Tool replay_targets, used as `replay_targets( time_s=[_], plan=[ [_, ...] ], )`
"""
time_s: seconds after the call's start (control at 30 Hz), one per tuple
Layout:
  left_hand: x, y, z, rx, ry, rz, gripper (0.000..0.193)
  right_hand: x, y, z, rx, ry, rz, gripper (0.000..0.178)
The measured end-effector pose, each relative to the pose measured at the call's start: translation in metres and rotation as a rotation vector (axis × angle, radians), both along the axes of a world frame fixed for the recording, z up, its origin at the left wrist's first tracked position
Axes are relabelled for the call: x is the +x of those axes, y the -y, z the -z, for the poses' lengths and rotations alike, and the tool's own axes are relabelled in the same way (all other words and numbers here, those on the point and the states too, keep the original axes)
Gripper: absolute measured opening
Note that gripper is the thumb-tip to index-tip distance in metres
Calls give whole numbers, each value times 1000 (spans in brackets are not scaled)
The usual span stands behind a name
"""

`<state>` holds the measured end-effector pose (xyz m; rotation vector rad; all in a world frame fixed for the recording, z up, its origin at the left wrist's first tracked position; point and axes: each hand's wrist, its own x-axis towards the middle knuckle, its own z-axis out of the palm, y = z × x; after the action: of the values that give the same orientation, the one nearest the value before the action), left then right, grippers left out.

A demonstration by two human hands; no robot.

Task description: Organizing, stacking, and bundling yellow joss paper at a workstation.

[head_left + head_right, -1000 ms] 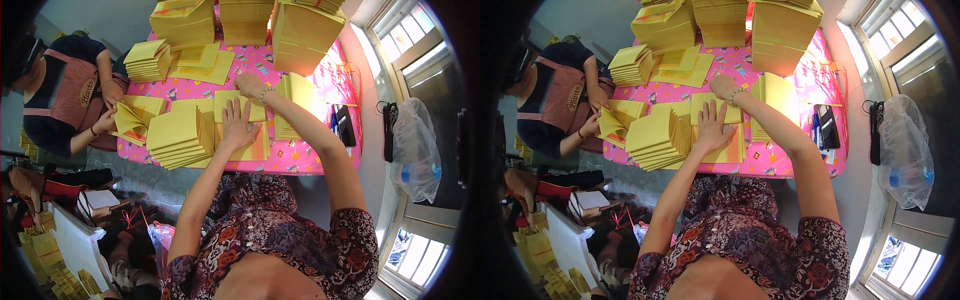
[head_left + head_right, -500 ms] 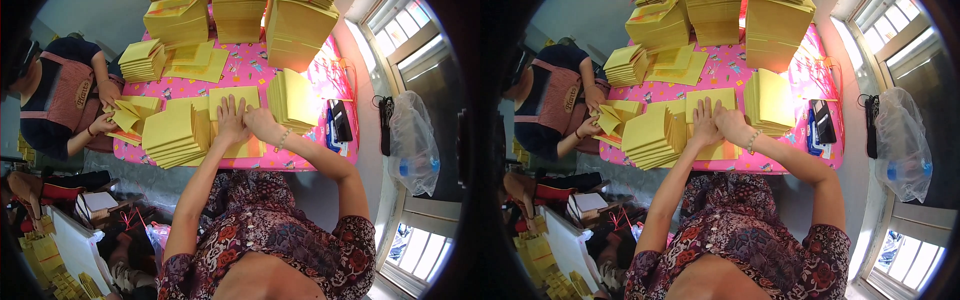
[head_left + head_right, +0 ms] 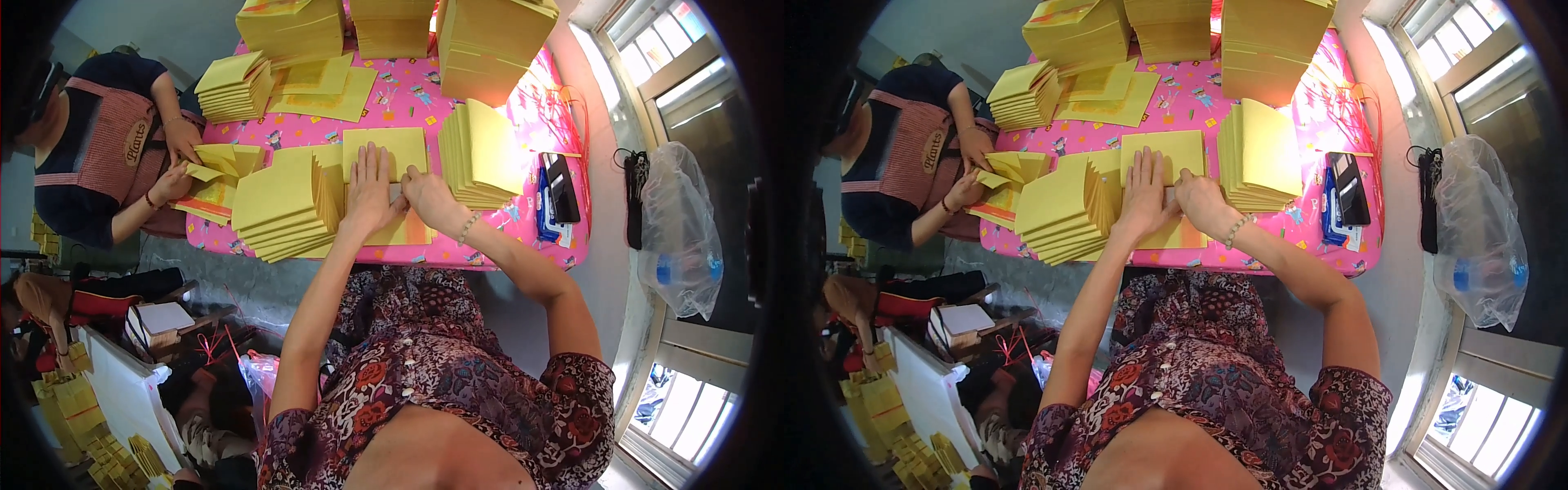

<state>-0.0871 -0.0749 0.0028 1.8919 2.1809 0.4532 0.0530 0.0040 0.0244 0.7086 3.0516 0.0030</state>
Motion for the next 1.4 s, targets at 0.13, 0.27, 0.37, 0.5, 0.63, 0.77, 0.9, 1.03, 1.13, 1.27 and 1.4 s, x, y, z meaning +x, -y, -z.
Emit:
replay_targets(
  time_s=[0.13,0.27,0.37,0.5,0.63,0.77,0.9,1.03,1.13,1.27,1.4],
  plan=[
    [15,25,1,-15,25,-95,95,1,-2,4,-57,-22,26,22],
    [13,30,16,23,20,-131,94,-1,3,1,-20,28,17,26],
    [12,31,10,-23,41,-119,91,2,3,-1,-18,-8,9,24],
    [16,33,0,-94,-78,-159,90,0,4,-8,74,15,-58,19],
    [16,35,4,-72,19,-184,90,0,5,-10,82,38,-71,19],
    [16,34,1,-92,62,-184,94,-1,6,-9,64,-16,-5,22],
    [13,34,-1,-142,72,-178,97,-13,1,-9,128,-81,22,24],
    [11,35,-2,-155,84,-166,97,-16,2,-4,51,19,-5,24],
    [12,35,-4,-139,92,-163,96,-13,2,5,117,-39,-36,35],
    [11,32,-3,-149,76,-176,90,-14,-4,3,84,-97,-42,28],
    [6,27,-5,-142,88,-206,83,-15,-16,4,138,-130,-123,25]
  ],
)
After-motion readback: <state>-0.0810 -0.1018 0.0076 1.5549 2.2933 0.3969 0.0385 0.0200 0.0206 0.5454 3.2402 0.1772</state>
